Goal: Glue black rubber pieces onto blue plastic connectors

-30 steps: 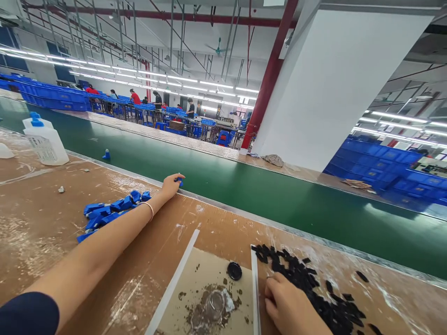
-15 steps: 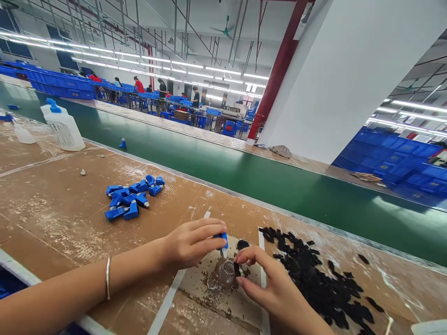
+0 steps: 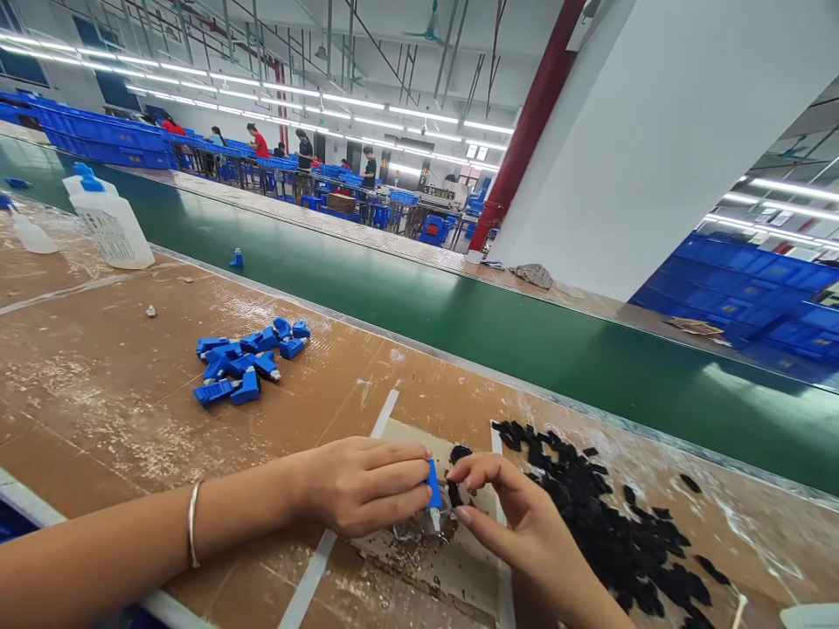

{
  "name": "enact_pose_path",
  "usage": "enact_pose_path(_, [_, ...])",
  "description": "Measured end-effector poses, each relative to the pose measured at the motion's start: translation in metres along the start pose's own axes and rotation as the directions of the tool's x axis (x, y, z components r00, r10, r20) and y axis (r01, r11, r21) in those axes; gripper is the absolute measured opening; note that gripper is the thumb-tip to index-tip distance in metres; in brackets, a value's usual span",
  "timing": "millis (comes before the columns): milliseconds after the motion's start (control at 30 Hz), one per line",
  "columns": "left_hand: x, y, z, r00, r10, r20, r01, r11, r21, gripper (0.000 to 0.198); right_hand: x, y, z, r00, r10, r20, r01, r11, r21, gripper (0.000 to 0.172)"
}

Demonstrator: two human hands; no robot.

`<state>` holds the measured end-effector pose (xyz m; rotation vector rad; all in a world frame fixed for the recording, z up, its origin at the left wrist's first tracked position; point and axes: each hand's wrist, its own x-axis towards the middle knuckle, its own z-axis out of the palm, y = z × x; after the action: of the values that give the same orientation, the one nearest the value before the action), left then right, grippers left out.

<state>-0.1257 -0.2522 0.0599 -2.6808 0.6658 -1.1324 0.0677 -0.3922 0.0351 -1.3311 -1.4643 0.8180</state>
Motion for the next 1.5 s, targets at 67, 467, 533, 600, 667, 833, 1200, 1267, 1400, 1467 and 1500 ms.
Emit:
enact_pose_path(67, [0.001, 0.002, 0.001, 1.000, -0.001, -0.006, 0.001, 1.000, -0.013, 0.023, -0.002, -0.002, 0.000, 0.999, 0.016, -0.045, -0.011, 0.993, 0.118, 0.014])
enact_pose_path(467, [0.010, 0.013, 0.008, 0.990, 0.070, -0.126, -0.060, 0.995, 0.081, 0.006, -0.005, -0.016, 0.010, 0.998, -0.002, -0.056, 0.022, 0.938, 0.346, 0.014])
enact_pose_path(533, [0.012, 0.013, 0.007, 0.988, 0.069, -0.139, -0.060, 0.996, 0.071, 0.006, -0.006, -0.016, 0.012, 0.999, -0.001, -0.035, 0.013, 0.930, 0.366, 0.014])
enact_pose_path(600, [0.012, 0.014, 0.008, 0.984, 0.066, -0.163, -0.058, 0.997, 0.052, 0.008, -0.006, -0.016, 0.012, 1.000, -0.002, -0.024, 0.011, 0.927, 0.376, 0.014])
enact_pose_path(667, [0.011, 0.016, 0.009, 0.981, 0.059, -0.183, -0.053, 0.998, 0.037, 0.010, -0.005, -0.016, 0.013, 1.000, -0.010, -0.023, 0.018, 0.930, 0.368, 0.013])
enact_pose_path(833, [0.009, 0.018, 0.013, 0.980, 0.059, -0.192, -0.053, 0.998, 0.037, 0.012, -0.007, -0.019, 0.012, 0.999, -0.028, -0.024, 0.034, 0.944, 0.328, 0.012])
enact_pose_path(1200, [0.012, 0.015, 0.010, 0.975, 0.085, -0.205, -0.071, 0.995, 0.076, 0.005, -0.007, -0.024, 0.011, 0.988, -0.155, -0.006, 0.156, 0.988, 0.007, 0.012])
enact_pose_path(1267, [0.010, 0.014, 0.010, 0.976, 0.077, -0.203, -0.065, 0.996, 0.064, 0.004, -0.008, -0.024, 0.010, 0.972, -0.233, 0.002, 0.232, 0.966, -0.117, 0.018])
enact_pose_path(1400, [0.006, 0.012, 0.008, 0.979, 0.027, -0.203, -0.020, 0.999, 0.039, 0.005, -0.013, -0.024, 0.014, 0.883, -0.470, 0.007, 0.435, 0.811, -0.392, 0.040])
enact_pose_path(1467, [0.004, 0.011, 0.008, 0.978, 0.028, -0.209, -0.019, 0.999, 0.045, 0.005, -0.015, -0.022, 0.019, 0.850, -0.527, -0.001, 0.467, 0.754, -0.461, 0.049])
enact_pose_path(1500, [0.003, 0.011, 0.008, 0.977, 0.031, -0.212, -0.021, 0.999, 0.046, 0.004, -0.016, -0.022, 0.021, 0.845, -0.535, -0.005, 0.468, 0.744, -0.477, 0.051])
